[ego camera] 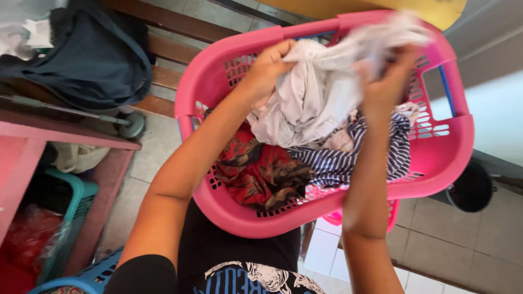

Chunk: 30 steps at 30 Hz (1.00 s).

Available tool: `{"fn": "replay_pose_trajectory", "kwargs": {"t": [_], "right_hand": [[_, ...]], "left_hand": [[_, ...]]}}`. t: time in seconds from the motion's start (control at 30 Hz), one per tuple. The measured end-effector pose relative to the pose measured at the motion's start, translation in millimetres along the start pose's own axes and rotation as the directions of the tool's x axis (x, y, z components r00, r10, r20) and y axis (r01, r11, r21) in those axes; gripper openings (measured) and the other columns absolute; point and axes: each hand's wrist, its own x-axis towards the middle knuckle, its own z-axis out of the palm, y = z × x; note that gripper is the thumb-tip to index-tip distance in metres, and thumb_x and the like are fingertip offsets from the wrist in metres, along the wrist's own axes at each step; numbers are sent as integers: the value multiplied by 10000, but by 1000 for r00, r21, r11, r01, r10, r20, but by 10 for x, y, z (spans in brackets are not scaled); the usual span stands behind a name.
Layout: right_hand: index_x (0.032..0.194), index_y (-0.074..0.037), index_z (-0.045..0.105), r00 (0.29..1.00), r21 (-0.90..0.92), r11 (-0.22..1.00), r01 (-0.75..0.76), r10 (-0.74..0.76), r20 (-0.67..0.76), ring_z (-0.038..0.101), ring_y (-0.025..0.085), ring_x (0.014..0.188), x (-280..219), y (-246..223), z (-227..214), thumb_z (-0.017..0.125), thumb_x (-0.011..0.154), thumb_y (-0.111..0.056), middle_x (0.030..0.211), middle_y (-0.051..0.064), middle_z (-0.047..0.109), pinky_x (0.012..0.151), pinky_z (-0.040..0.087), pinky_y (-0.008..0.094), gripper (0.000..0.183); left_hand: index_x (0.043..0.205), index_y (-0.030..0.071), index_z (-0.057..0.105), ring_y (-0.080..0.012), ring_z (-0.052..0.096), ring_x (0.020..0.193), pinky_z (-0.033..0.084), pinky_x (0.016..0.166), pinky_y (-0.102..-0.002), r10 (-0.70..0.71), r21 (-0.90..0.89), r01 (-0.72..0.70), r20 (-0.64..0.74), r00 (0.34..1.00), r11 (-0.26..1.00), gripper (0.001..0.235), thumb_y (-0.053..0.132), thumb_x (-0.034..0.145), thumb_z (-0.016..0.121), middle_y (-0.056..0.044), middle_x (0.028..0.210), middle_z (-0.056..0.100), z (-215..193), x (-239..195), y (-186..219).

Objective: The person repeatedly picks up garments from a pink laundry basket, unfolds and refolds them by hand, and places them back into the same basket. The person handles multiple patterned and striped garments one at a time throughout the clip.

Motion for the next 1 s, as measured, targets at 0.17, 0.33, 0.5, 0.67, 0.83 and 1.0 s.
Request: {"fn": "replay_pose_trajectory", "kwargs": {"t": [0.17,0.33,0.5,0.67,0.83,1.0], "right_hand": [[1354,-46,630,662,-85,973,-214,209,720,685,244,974,-189,-213,236,793,940,-239,1132,145,715,904,545,341,485],[1381,22,634,830,644,524,-557,308,466,693,174,1120,-130,-51,47,682,1058,-170,1259,107,708,1023,568,332,378],[1321,12,603,894,874,387,-295,433,110,698,234,1134,-32,80,-161,634,1100,-286,1233,122,691,998,588,382,372],[1252,17,620,796,888,313,-336,599,90,739,255,1076,130,7,-326,586,1008,-433,1181,146,732,978,629,416,513],[1127,-40,621,828,590,582,-559,437,352,526,102,933,-76,-136,183,633,1112,-285,1067,19,584,868,465,281,245],[979,-84,631,784,673,433,-599,485,386,551,74,829,-162,51,228,599,1081,-237,914,-28,623,767,482,269,187]], "left_hand": [[1379,-34,573,-249,704,1117,576,1014,-411,263,-280,-286,-119,958,916,322,11,1061,594,-165,1265,694,76,70,416],[1550,-40,335,-372,494,1383,408,1182,-488,443,463,-447,125,888,765,831,234,925,810,-233,1491,507,47,-107,448],[1435,114,552,-385,599,1298,460,1093,-501,-26,981,114,-111,993,154,608,178,860,738,-177,1378,640,49,-205,254],[1247,72,570,-376,652,1121,516,982,-460,628,985,-172,118,769,24,544,258,832,868,-154,1185,681,172,-213,578],[1083,97,631,-287,730,946,564,824,-420,315,919,-268,173,933,289,401,269,792,848,-83,982,729,449,-291,42],[1014,101,669,-270,711,941,555,792,-412,285,967,-199,149,947,156,159,174,895,746,-64,949,728,-77,-187,-211]]}}
